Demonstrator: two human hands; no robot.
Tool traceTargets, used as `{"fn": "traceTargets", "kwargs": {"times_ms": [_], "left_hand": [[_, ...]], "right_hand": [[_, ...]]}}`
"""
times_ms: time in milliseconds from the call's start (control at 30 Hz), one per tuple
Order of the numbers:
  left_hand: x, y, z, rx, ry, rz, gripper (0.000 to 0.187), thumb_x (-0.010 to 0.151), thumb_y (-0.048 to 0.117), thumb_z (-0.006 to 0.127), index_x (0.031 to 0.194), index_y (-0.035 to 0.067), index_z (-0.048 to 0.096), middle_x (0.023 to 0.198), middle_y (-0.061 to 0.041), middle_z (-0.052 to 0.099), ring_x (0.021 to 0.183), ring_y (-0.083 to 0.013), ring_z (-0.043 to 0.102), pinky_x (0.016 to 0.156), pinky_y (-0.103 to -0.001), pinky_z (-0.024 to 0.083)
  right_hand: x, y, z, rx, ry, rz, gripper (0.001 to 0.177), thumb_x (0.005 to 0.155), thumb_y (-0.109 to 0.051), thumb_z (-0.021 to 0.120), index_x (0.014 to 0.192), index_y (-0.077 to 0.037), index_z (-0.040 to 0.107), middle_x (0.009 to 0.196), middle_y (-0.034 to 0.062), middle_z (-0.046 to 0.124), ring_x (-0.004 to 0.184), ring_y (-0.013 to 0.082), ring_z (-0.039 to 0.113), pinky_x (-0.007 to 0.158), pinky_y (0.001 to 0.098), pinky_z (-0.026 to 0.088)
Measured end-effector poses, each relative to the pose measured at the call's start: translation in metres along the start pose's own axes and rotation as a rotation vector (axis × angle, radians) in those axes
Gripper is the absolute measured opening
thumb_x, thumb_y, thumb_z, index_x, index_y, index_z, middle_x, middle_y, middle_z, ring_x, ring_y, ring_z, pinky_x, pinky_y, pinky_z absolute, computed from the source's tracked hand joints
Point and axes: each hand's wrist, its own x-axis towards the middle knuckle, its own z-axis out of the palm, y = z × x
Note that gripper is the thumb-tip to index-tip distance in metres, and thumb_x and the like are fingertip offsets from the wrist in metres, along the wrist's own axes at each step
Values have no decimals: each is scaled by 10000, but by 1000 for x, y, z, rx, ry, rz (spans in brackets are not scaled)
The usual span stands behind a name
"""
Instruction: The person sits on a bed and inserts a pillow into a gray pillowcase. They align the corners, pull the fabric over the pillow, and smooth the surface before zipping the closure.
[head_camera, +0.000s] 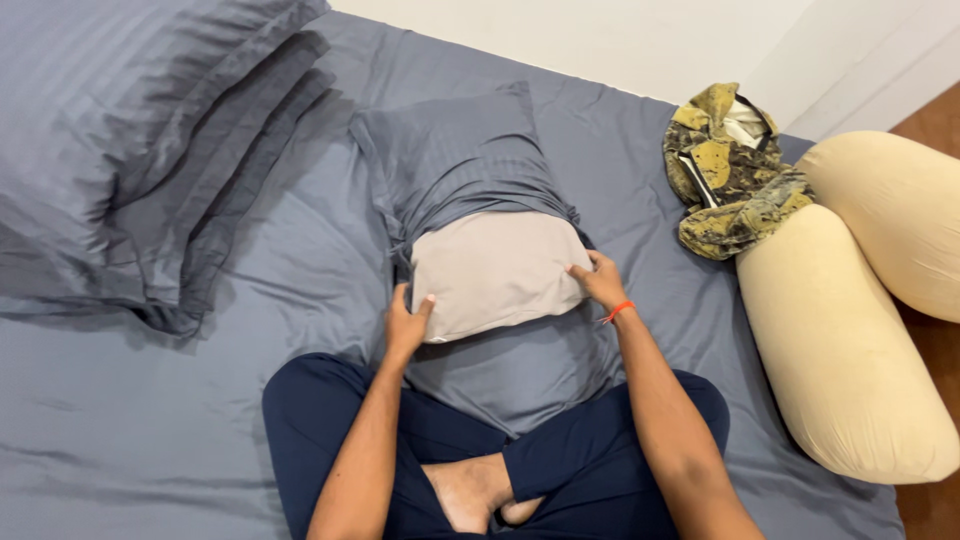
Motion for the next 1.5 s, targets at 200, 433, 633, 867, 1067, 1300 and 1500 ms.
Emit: {"fn": "traceTargets", "kwargs": {"times_ms": [200, 433, 633, 867, 1067, 1300, 1500], "left_hand": [[28, -14, -25, -166, 274, 194, 328, 798, 37, 743, 1111, 14, 648, 1042, -186, 715, 993, -311, 665, 901, -369, 510], [-1, 46, -41, 354, 353, 47, 349, 781, 89, 656, 1124, 30, 671, 1086, -201, 676, 1053, -423, 608, 918, -509, 468], [-2, 111, -19, 471, 340, 436, 370, 794, 90, 663, 1163, 67, 642, 1179, -136, 638, 1216, -352, 539, 1020, -513, 393], [6, 153, 40, 604, 61, 620, 605, 780, 226, 798, 1320, 49, 592, 1366, -159, 541, 1305, -342, 482, 1085, -515, 356], [21, 169, 59, 665, 20, 664, 882, 730, 249, 815, 1493, 32, 428, 1514, -198, 443, 1398, -360, 404, 1127, -521, 305], [47, 155, 54, 667, 58, 743, 459, 748, 113, 696, 1203, 56, 668, 1279, -157, 643, 1287, -357, 532, 1153, -513, 332], [40, 136, 40, 538, -125, 824, 102, 808, 79, 664, 904, 46, 674, 844, -150, 655, 885, -375, 610, 816, -495, 483]], "right_hand": [[-12, -18, -9, 149, -191, 35, 317, 850, -103, 742, 1144, 18, 729, 939, 59, 744, 774, 136, 630, 710, 304, 489], [-20, -15, 7, -478, -299, 61, 377, 808, -261, 760, 1114, -41, 777, 869, 76, 773, 804, 199, 714, 756, 338, 548], [-26, -36, 20, -521, 124, -417, 488, 793, -279, 753, 1240, -84, 724, 1425, 180, 544, 1308, 353, 467, 1091, 497, 353], [-14, -14, 41, -525, -22, -508, 619, 852, -282, 711, 1374, 15, 565, 1615, 151, 416, 1455, 348, 327, 1092, 547, 266], [5, 3, 23, -149, 15, -496, 177, 828, -22, 690, 979, 34, 766, 1124, 101, 707, 1148, 218, 640, 997, 318, 476], [-6, -26, 15, -72, -268, -158, 95, 882, -48, 663, 956, -44, 722, 756, -14, 606, 689, 89, 511, 637, 266, 433], [-35, -71, 15, -482, -81, -638, 347, 676, -77, 773, 1019, -81, 722, 871, 58, 593, 947, 261, 550, 857, 395, 403]]}}
